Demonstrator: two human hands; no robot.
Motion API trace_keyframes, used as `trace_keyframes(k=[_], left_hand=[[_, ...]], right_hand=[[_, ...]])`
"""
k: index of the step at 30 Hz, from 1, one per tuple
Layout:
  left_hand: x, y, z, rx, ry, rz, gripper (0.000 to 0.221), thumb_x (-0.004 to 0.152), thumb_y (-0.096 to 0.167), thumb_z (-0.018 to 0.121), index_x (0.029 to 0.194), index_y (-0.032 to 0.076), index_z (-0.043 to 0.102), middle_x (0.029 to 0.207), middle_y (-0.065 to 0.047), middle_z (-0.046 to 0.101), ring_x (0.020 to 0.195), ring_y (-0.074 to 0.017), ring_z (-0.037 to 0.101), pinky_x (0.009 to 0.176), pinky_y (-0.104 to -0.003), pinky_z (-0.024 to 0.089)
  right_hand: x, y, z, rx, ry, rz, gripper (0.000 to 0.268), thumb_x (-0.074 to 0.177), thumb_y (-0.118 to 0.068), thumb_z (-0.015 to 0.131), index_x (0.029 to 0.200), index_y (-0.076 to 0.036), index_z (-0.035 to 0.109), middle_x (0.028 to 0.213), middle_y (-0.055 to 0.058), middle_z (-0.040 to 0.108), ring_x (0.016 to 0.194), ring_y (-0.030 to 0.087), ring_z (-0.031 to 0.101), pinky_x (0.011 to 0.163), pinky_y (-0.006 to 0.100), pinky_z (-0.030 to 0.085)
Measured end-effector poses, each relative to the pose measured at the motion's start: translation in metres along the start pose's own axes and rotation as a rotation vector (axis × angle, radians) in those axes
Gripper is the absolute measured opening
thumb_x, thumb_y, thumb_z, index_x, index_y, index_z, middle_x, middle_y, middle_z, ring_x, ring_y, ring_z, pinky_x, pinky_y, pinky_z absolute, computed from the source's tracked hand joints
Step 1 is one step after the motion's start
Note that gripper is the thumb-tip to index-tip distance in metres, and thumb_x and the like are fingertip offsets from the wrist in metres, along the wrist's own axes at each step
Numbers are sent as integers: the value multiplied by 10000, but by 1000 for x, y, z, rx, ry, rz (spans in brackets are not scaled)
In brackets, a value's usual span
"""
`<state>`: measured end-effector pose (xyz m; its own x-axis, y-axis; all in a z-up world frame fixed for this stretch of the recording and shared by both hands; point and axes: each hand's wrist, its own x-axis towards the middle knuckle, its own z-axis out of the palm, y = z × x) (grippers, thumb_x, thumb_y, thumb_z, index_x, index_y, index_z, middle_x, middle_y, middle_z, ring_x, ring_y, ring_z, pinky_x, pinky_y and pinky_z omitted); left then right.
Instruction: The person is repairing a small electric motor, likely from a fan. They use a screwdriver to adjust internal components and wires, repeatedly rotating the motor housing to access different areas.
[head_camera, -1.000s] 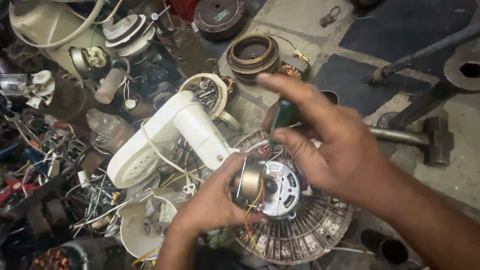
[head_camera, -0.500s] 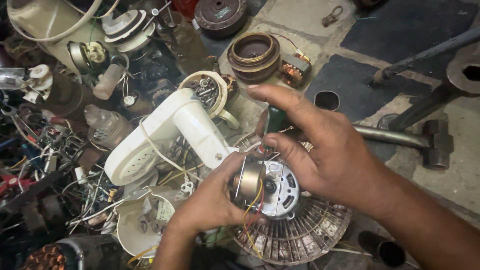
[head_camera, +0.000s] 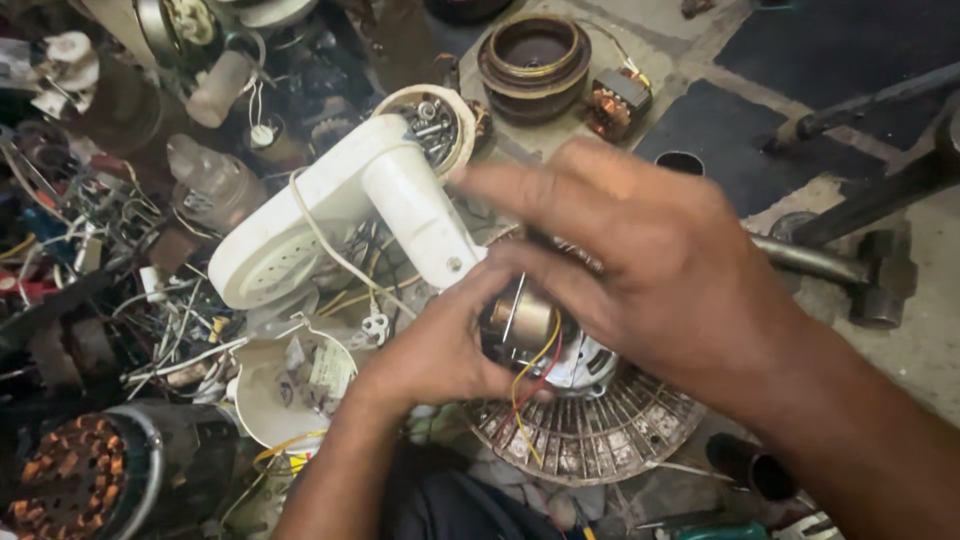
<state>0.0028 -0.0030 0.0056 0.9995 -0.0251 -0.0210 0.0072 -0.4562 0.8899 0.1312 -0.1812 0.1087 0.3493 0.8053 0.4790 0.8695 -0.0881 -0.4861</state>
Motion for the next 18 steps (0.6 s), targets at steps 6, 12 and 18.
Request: trace_keyframes(k=[6,12,18], left_hand=[[0,-1,1,-32,10,28,1146,585,329,981,1545,27,433,1544,-150,549,1466,-279,502,1217,-387,376],[0,0,0,45,34,43,1145,569,355,1000,1512,2,454,1543,-178,526,1463,-290,488,1197,-385,388],[0,0,1,65,30,-56,1184,530,383,996,1506,8,439,1519,-182,523,1423,-279,508,1170,-380,404]], right_hand=[[4,-6,-3,34,53,-32,480,897,-136,850,1336,-133,655,1038,116,749,867,214,742,687,327,577],[5,-11,-8,86,104,-186,435,886,-31,761,1292,-46,605,1141,189,707,982,299,741,769,367,592],[6,-14,0,48,127,-159,459,935,-12,746,1365,-39,589,1208,184,689,1036,284,722,836,365,592]])
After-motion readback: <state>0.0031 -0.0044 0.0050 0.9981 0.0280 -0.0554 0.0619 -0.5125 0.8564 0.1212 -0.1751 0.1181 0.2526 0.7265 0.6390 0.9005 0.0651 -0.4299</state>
